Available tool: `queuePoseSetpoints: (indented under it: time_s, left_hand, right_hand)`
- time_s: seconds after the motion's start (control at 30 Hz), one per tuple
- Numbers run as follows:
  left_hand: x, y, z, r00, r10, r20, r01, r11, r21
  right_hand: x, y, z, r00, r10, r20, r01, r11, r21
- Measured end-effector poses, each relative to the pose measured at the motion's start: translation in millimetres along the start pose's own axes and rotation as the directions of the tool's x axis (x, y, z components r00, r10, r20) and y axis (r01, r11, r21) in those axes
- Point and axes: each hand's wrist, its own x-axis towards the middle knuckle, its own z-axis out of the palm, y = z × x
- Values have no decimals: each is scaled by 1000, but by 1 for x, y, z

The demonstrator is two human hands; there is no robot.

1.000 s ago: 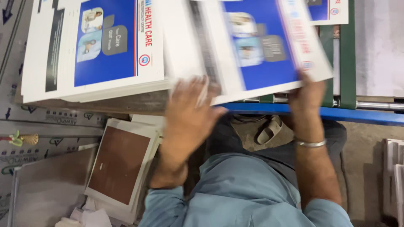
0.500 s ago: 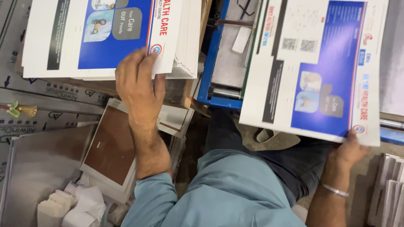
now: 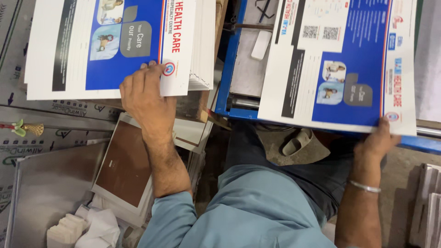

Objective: The person sits on the floor and repeatedly picks up printed sheets from a stack on the left, places them onto a blue machine on the right, and then stacks the processed sheets back onto the left pile.

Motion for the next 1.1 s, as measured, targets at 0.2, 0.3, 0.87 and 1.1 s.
queuePoseSetpoints:
  time_s: [0.2,0.3,0.87,1.1]
  left_hand:
    - [1,-2,4,999,-8,-51,8,1000,4]
    - [3,-1,4,999,3,-53,-3,1000,4]
    - [6,-3,-8,996,86,-14,-86,996,-6]
    - [24,-34,-36,977,112,184,-58,959,-278]
  right_hand:
    - [35,17,22,961,269,-69,-268,963,34]
    - [21,9,16,949,303,82,-301,953,-37]
    - [-114,-12,12,817,531,224,-496,846,-198]
    - [-120,-46,66,721,500,479,-466,862,-198]
